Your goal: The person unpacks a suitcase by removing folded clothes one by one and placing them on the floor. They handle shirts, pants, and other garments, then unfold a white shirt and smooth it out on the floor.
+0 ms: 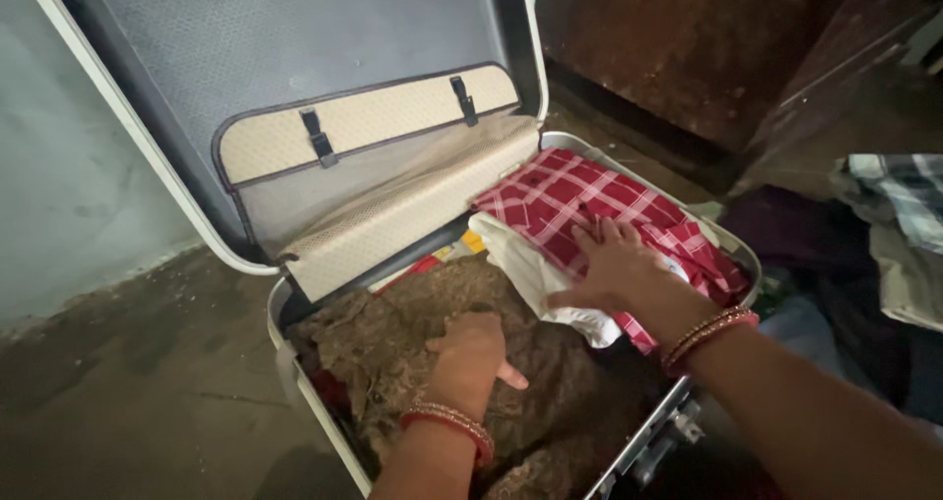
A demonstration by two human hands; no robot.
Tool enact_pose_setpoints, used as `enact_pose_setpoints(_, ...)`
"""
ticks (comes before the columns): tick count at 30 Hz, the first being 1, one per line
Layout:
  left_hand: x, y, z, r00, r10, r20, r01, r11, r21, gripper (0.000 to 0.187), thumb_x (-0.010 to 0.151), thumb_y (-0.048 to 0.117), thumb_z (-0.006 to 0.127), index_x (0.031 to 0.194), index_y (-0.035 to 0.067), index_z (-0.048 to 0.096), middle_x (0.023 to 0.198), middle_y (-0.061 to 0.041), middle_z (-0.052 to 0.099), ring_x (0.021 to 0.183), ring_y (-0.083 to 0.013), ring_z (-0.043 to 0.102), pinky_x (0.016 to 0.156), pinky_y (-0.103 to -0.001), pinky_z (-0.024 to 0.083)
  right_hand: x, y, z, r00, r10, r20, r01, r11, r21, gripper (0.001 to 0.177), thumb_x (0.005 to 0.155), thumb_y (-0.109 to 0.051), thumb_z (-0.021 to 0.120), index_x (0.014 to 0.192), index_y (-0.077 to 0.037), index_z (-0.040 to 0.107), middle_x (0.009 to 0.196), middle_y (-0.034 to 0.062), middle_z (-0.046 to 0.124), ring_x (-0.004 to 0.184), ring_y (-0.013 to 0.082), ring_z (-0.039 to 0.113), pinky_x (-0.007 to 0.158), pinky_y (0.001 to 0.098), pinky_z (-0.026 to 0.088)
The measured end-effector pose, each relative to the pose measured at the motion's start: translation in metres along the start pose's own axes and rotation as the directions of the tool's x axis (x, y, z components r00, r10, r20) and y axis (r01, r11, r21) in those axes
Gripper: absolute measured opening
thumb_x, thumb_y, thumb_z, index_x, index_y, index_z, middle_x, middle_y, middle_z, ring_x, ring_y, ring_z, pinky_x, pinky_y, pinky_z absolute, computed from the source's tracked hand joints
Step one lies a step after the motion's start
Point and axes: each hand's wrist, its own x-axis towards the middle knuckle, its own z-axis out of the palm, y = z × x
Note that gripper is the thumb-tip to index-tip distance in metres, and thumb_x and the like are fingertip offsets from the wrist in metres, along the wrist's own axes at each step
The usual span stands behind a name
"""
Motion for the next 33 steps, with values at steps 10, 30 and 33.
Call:
enact_pose_setpoints(10, -0.001, -0.005, 0.002, 0.997, 0.07, 0.014, -0.069, 0.998, -0.002, 0.116, 0.06, 0.047, 0.098, 0.157, 0.022, 0.04, 0.165, -0.011, 0.035, 0.156, -0.0363, 0.026, 0.118, -0.07, 0.029, -0.016, -0.018, 0.007, 0.997, 0.008, 0.08, 0.017, 0.954, -0.298, 0.15, 0.063, -0.06, 0.093, 0.166, -0.018, -0.007, 0.169, 0.0281, -0.015, 0.156, 0.0495, -0.004, 0.11, 0.0745, 0.031)
enact_pose_setpoints(30, 0.005, -0.006, 0.005, 0.996, 0.072, 0.059, -0.071, 0.997, -0.013, 0.123, 0.061, 0.05, 0.095, 0.162, 0.022, 0.031, 0.168, -0.012, 0.029, 0.157, -0.0362, 0.021, 0.121, -0.069, 0.025, -0.005, -0.002, -0.009, 0.989, -0.091, 0.116, 0.112, 0.976, -0.188, 0.121, 0.073, -0.048, 0.084, 0.166, -0.03, 0.008, 0.17, 0.025, -0.003, 0.157, 0.0473, 0.005, 0.12, 0.0591, 0.033)
enact_pose_setpoints(33, 0.003, -0.006, 0.004, 0.996, 0.077, 0.045, -0.076, 0.997, -0.019, 0.121, 0.061, 0.049, 0.096, 0.161, 0.02, 0.034, 0.167, -0.012, 0.03, 0.157, -0.0363, 0.021, 0.12, -0.07, 0.026, -0.014, -0.006, -0.012, 0.986, -0.069, 0.15, 0.101, 0.972, -0.213, 0.13, 0.07, -0.053, 0.088, 0.166, -0.029, 0.002, 0.17, 0.0239, -0.007, 0.157, 0.0472, 0.003, 0.119, 0.0597, 0.035)
